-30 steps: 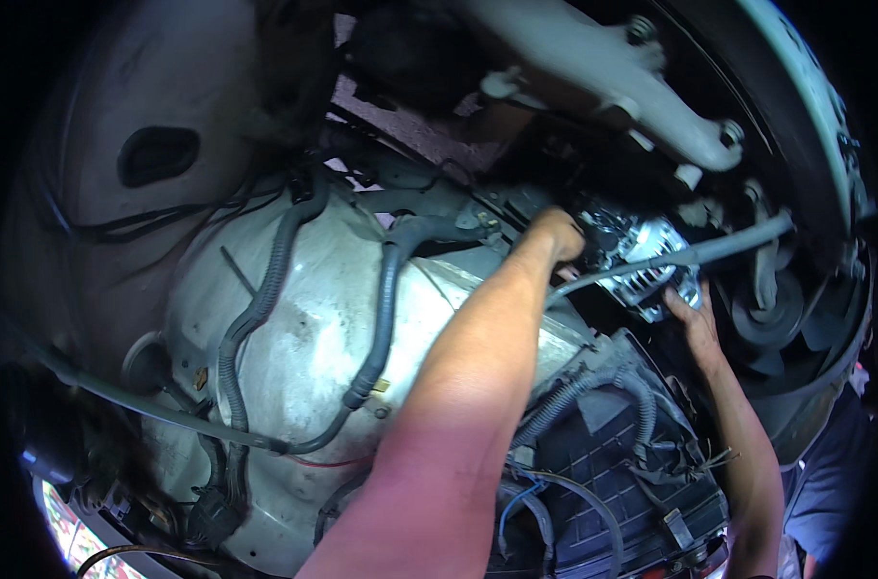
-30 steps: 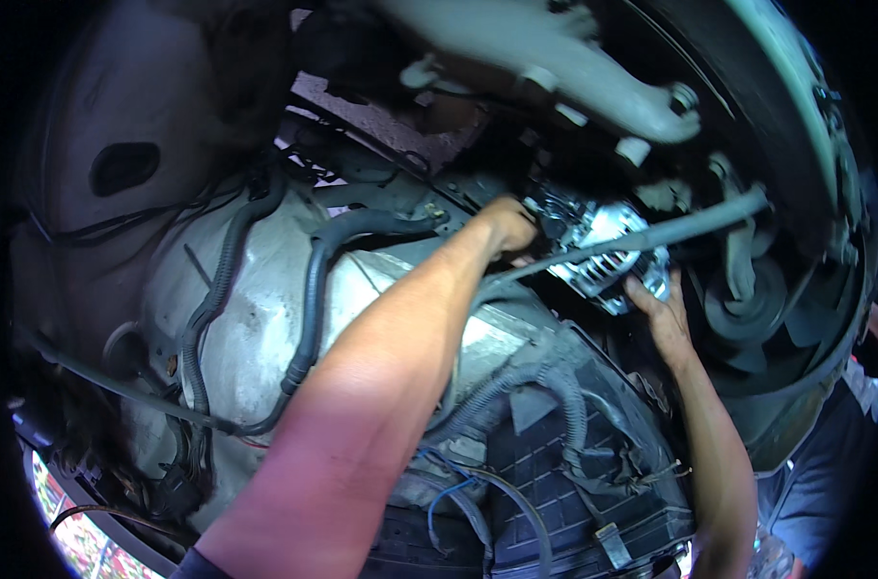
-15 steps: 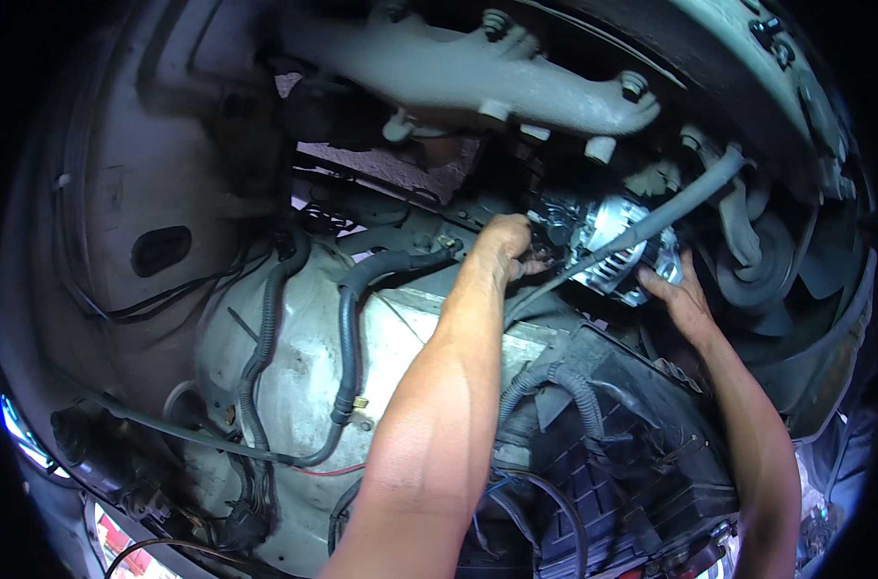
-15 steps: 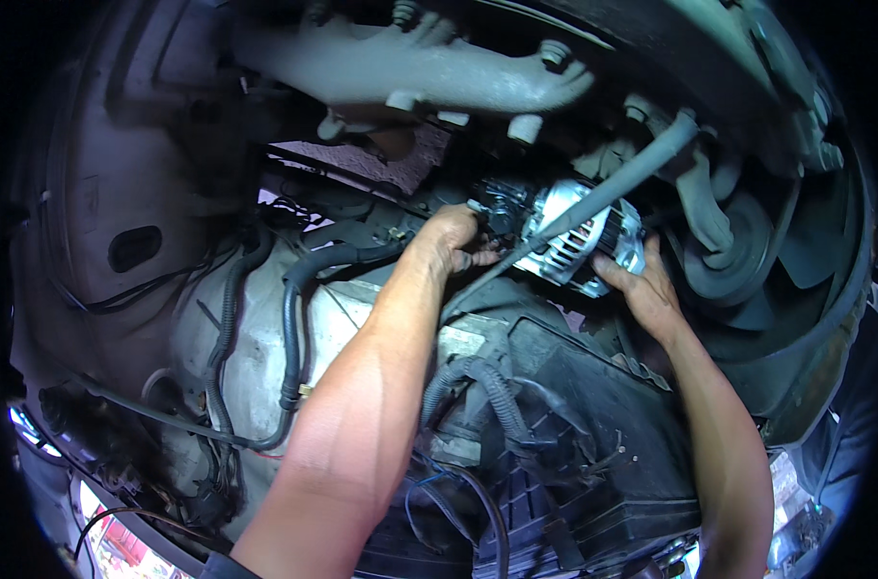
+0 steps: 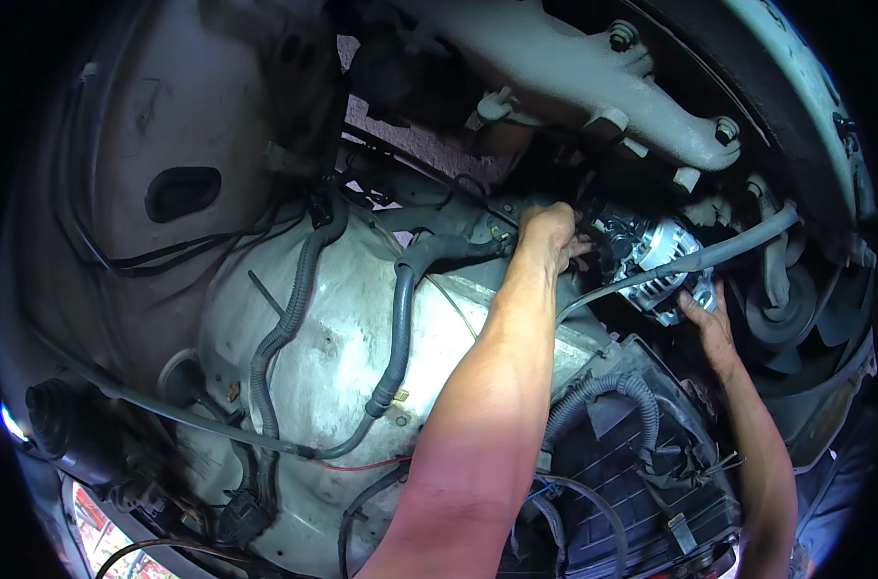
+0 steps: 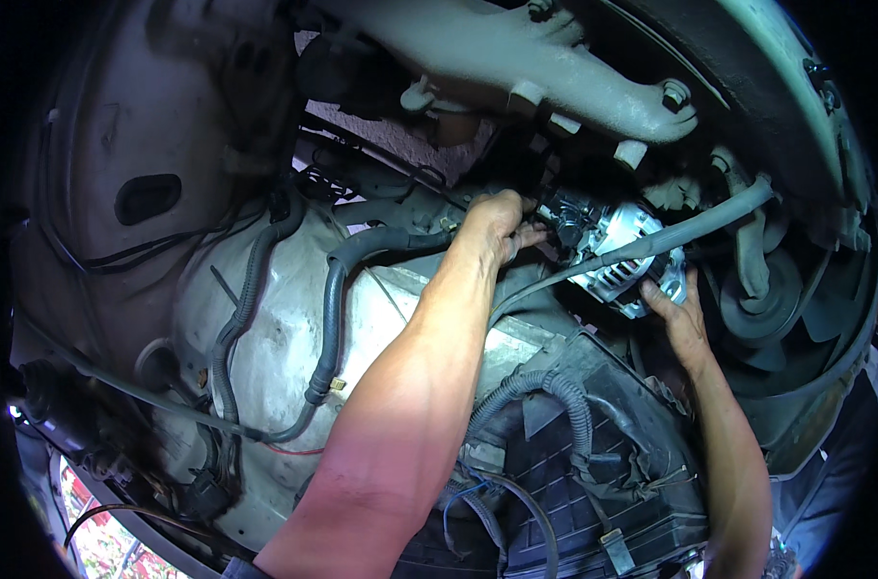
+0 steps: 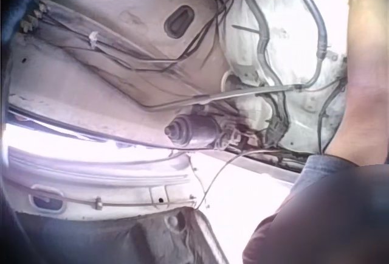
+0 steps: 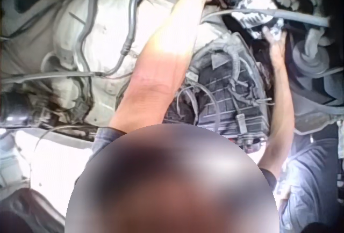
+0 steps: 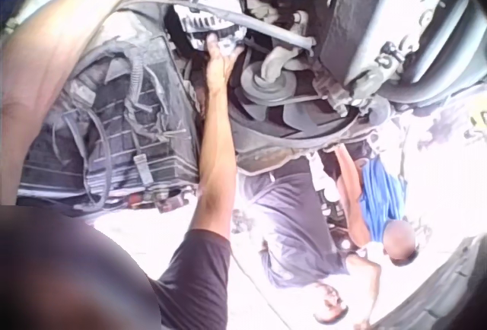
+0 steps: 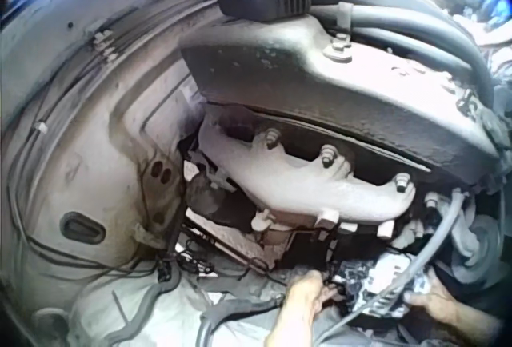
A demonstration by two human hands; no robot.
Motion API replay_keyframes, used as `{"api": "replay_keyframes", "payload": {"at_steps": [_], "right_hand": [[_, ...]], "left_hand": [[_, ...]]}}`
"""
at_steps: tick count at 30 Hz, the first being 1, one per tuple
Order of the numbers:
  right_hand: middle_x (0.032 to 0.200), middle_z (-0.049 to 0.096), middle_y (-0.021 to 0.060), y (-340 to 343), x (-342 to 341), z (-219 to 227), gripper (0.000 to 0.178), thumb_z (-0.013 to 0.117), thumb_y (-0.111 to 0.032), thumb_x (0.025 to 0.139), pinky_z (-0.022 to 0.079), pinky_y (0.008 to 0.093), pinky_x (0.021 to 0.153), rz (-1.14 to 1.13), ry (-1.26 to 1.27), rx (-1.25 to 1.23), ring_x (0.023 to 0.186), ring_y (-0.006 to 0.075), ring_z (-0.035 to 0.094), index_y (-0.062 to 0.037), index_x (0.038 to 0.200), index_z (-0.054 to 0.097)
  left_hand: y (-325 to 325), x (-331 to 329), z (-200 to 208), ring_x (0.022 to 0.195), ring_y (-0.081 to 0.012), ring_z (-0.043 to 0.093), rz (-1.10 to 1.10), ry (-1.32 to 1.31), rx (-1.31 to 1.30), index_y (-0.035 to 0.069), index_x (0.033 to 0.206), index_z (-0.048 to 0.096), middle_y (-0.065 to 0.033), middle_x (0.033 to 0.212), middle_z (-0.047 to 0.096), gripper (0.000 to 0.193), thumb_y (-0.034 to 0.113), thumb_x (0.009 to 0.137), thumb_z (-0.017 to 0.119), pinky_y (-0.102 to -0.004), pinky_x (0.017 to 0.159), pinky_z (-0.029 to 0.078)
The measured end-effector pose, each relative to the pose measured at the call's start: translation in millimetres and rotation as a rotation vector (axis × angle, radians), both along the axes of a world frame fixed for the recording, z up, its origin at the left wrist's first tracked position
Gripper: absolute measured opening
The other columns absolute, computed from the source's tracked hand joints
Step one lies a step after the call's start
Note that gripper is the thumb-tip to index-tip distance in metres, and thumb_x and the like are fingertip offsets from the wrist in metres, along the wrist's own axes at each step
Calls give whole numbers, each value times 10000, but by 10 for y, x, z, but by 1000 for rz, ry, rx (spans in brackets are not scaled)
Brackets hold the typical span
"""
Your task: The person works under the hood of a white car, using a wrench to tighten bolts on the alternator. They adjust the alternator's position and continue securing it with the wrench.
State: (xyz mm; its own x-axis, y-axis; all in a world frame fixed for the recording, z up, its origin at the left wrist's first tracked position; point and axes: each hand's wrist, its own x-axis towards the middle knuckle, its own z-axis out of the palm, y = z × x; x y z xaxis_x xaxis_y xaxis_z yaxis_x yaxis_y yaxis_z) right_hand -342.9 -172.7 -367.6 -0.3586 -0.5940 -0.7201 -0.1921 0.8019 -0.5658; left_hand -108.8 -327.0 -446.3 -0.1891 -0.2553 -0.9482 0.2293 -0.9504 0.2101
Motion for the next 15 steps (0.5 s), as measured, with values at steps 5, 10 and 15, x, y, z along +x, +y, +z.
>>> {"api": "replay_keyframes", "payload": {"at_steps": [5,10,15], "right_hand": [[1428,456,205,-8,-25,9,1098,772,-455,763,332,349,1107,51,13,8,1319,278,448,63,1527,178],[1360,490,177,-14,-2,15,1025,786,-448,765,353,345,1083,29,-51,-70,1274,254,471,71,1469,252],[1395,456,207,-29,25,56,991,762,-452,791,316,344,1122,92,55,-32,1316,277,450,77,1467,267]], "left_hand": [[11,-20,-70,882,-297,606,13,-35,-31,-38,1052,578,-163,1024,585,190,60,934,465,-483,771,613],[-9,-1,-51,788,-292,605,18,-50,-58,-69,1033,581,-182,944,582,207,64,920,470,-523,761,601],[-82,26,1,908,-284,647,-83,-31,-14,6,1176,536,-167,1029,565,251,153,998,436,-505,826,615]]}}
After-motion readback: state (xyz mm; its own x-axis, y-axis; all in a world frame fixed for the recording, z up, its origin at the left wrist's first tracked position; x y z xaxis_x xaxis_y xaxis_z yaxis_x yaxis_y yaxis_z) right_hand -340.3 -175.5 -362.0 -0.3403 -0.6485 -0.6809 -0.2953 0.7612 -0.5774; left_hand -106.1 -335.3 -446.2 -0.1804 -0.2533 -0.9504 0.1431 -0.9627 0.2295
